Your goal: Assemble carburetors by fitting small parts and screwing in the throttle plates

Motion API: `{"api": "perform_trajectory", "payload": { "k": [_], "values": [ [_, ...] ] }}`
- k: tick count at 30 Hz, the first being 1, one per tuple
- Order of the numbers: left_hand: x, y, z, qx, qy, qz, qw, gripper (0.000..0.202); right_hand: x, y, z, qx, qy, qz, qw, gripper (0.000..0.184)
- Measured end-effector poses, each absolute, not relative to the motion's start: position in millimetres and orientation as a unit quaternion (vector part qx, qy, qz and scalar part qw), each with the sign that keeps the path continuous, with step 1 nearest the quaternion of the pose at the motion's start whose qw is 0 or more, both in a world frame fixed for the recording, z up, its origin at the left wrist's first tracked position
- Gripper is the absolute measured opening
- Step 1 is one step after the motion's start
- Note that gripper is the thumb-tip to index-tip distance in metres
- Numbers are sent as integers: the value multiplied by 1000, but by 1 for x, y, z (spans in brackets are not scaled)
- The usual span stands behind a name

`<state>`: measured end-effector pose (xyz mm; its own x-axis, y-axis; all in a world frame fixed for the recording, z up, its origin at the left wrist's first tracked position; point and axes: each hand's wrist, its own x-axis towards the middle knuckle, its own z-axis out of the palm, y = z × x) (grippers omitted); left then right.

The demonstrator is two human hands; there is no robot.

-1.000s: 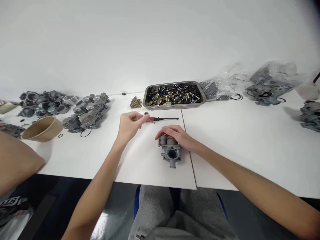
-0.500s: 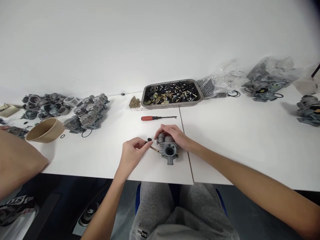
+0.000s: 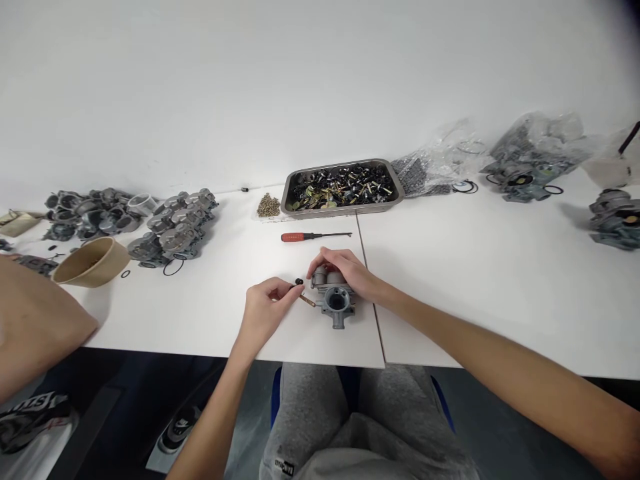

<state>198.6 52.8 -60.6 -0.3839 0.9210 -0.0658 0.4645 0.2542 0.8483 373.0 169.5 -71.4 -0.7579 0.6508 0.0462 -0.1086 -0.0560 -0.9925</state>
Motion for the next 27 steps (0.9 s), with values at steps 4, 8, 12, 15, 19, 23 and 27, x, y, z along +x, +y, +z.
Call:
{"api": "perform_trajectory", "payload": {
  "k": [4, 8, 12, 15, 19, 23, 27],
  "values": [
    [202, 53, -61, 463, 740, 390, 292, 40, 373, 169, -71, -223, -631, 688, 279, 57],
    [204, 51, -57, 460, 751, 396, 259, 42, 373, 167, -70, -231, -627, 687, 286, 58],
    [206, 43, -51, 457, 769, 396, 208, 41, 373, 163, -69, -251, -612, 685, 304, 57],
    [219, 37, -49, 446, 775, 406, 188, 40, 372, 159, -68, -262, -615, 672, 318, 57],
    [251, 29, -52, 464, 744, 437, 200, 36, 371, 156, -66, -273, -603, 673, 330, 54],
    [269, 19, -53, 501, 731, 432, 168, 33, 371, 156, -66, -267, -601, 676, 333, 53],
    [269, 17, -50, 530, 735, 392, 159, 35, 369, 157, -67, -261, -601, 684, 320, 52]
  ]
}}
